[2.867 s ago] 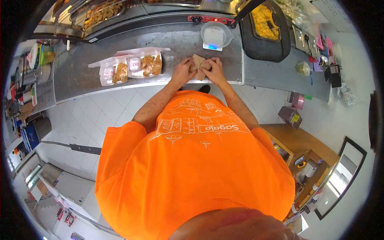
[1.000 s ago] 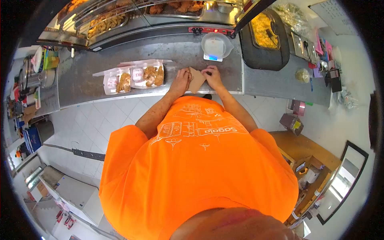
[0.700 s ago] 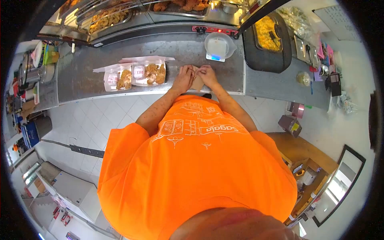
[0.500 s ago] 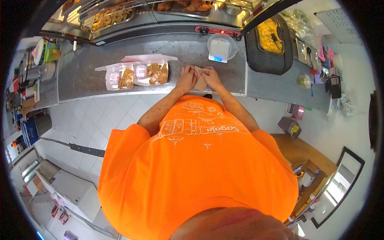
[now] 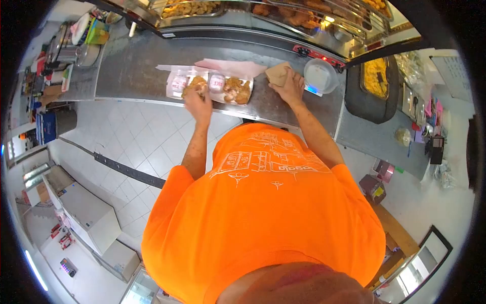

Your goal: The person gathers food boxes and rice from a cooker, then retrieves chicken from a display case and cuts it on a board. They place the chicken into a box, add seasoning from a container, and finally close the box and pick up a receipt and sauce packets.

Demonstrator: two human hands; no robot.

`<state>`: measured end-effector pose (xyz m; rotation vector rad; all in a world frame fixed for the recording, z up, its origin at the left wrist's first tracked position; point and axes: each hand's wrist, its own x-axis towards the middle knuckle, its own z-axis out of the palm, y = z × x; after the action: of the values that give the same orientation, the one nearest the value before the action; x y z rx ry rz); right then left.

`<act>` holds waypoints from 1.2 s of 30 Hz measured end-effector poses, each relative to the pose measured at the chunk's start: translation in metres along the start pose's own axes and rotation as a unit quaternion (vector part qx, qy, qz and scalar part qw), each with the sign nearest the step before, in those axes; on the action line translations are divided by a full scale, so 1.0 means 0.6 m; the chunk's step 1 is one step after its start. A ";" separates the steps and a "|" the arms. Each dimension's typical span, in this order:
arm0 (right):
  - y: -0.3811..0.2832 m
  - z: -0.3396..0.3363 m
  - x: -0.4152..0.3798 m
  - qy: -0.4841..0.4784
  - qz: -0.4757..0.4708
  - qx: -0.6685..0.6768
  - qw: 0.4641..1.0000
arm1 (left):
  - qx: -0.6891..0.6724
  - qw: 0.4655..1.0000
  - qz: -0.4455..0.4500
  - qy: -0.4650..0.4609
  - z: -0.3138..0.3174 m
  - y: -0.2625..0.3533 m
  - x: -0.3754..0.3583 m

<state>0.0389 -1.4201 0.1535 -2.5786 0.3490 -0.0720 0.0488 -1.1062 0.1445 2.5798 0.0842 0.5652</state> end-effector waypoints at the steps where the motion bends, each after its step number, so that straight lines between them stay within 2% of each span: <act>1: -0.013 0.005 0.002 0.003 -0.004 0.003 1.000 | 0.044 0.997 -0.058 0.016 -0.009 -0.028 0.018; 2: -0.026 0.010 -0.004 0.076 -0.062 -0.034 0.995 | 0.085 0.989 -0.115 0.034 -0.015 -0.059 0.039; 3: -0.040 0.014 -0.011 0.152 -0.119 -0.070 0.979 | 0.083 0.989 -0.110 0.045 -0.017 -0.099 0.058; 4: -0.062 0.012 -0.032 0.138 -0.131 -0.107 0.976 | 0.116 0.983 -0.133 0.049 -0.010 -0.149 0.077; 5: -0.070 0.022 -0.039 -0.010 -0.087 -0.012 0.996 | 0.147 0.975 -0.154 0.054 -0.004 -0.191 0.103; 6: -0.068 0.048 -0.042 -0.159 -0.046 0.082 0.983 | 0.106 0.978 -0.176 -0.026 -0.006 -0.222 0.130; 7: -0.051 0.117 -0.054 -0.159 0.020 0.155 0.975 | 0.066 0.973 -0.194 -0.107 -0.010 -0.245 0.152; 8: -0.020 0.202 -0.062 -0.110 0.021 0.178 0.978 | 0.027 0.967 -0.186 -0.172 -0.009 -0.260 0.171; 9: -0.029 0.208 -0.064 -0.125 0.004 0.175 0.976 | -0.011 0.955 -0.175 -0.238 -0.007 -0.274 0.186; 10: -0.038 0.212 -0.062 -0.141 -0.013 0.172 0.975 | 0.054 0.949 -0.155 -0.269 0.001 -0.280 0.193; 11: -0.039 0.226 -0.054 -0.174 0.022 0.153 0.972 | 0.119 0.937 -0.136 -0.299 0.013 -0.289 0.195; 12: -0.038 0.236 -0.046 -0.209 0.061 0.134 0.967 | 0.095 0.947 -0.109 -0.288 0.054 -0.331 0.185; 13: -0.039 0.233 -0.040 -0.196 0.058 0.136 0.969 | 0.070 0.954 -0.082 -0.279 0.087 -0.363 0.180; 15: -0.031 0.226 -0.045 -0.222 0.009 0.101 0.970 | 0.027 0.969 -0.072 -0.233 0.044 -0.307 0.177; 18: -0.014 0.182 -0.066 -0.229 -0.016 0.102 0.968 | -0.045 0.982 -0.033 -0.181 0.029 -0.297 0.145; 19: -0.026 0.136 -0.074 -0.224 -0.014 0.102 0.969 | -0.055 0.980 -0.034 -0.189 0.024 -0.291 0.128; 21: -0.052 0.036 -0.096 -0.293 0.095 0.198 0.931 | -0.071 0.975 -0.065 -0.200 0.011 -0.261 0.085; 22: -0.005 0.056 -0.118 -0.293 0.096 0.198 0.930 | -0.076 0.971 -0.096 -0.204 0.005 -0.240 0.057; 23: 0.072 0.091 -0.149 -0.192 -0.015 0.136 0.972 | -0.075 0.971 -0.096 -0.204 0.003 -0.226 0.028; 24: 0.119 0.107 -0.161 -0.085 -0.127 0.070 0.986 | -0.082 0.967 -0.095 -0.221 0.002 -0.211 0.002; 26: 0.076 -0.044 -0.183 -0.189 0.014 0.155 0.969 | -0.089 0.963 -0.097 -0.236 0.012 -0.171 -0.039; 28: 0.163 -0.060 -0.213 -0.144 0.000 0.187 0.972 | -0.123 0.950 -0.099 -0.269 0.027 -0.113 -0.089; 30: 0.250 -0.092 -0.236 -0.108 -0.004 0.193 0.975 | -0.142 0.951 -0.103 -0.256 0.044 -0.021 -0.128; 32: 0.329 -0.156 -0.262 -0.133 0.103 0.205 0.964 | -0.168 0.951 -0.107 -0.236 0.076 0.073 -0.156; 34: 0.406 -0.232 -0.282 -0.128 0.124 0.197 0.964 | -0.226 0.938 -0.057 -0.256 0.121 0.173 -0.198; 35: 0.481 -0.254 -0.300 -0.132 0.112 0.175 0.969 | -0.244 0.936 -0.072 -0.244 0.152 0.226 -0.223; 36: 0.588 -0.256 -0.312 -0.104 0.072 0.178 0.976 | -0.239 0.924 -0.053 -0.295 0.183 0.279 -0.244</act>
<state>-0.2421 -1.7395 0.1067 -2.1759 0.4017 0.1719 -0.0471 -1.3265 0.0827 2.1379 -0.1075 -0.2277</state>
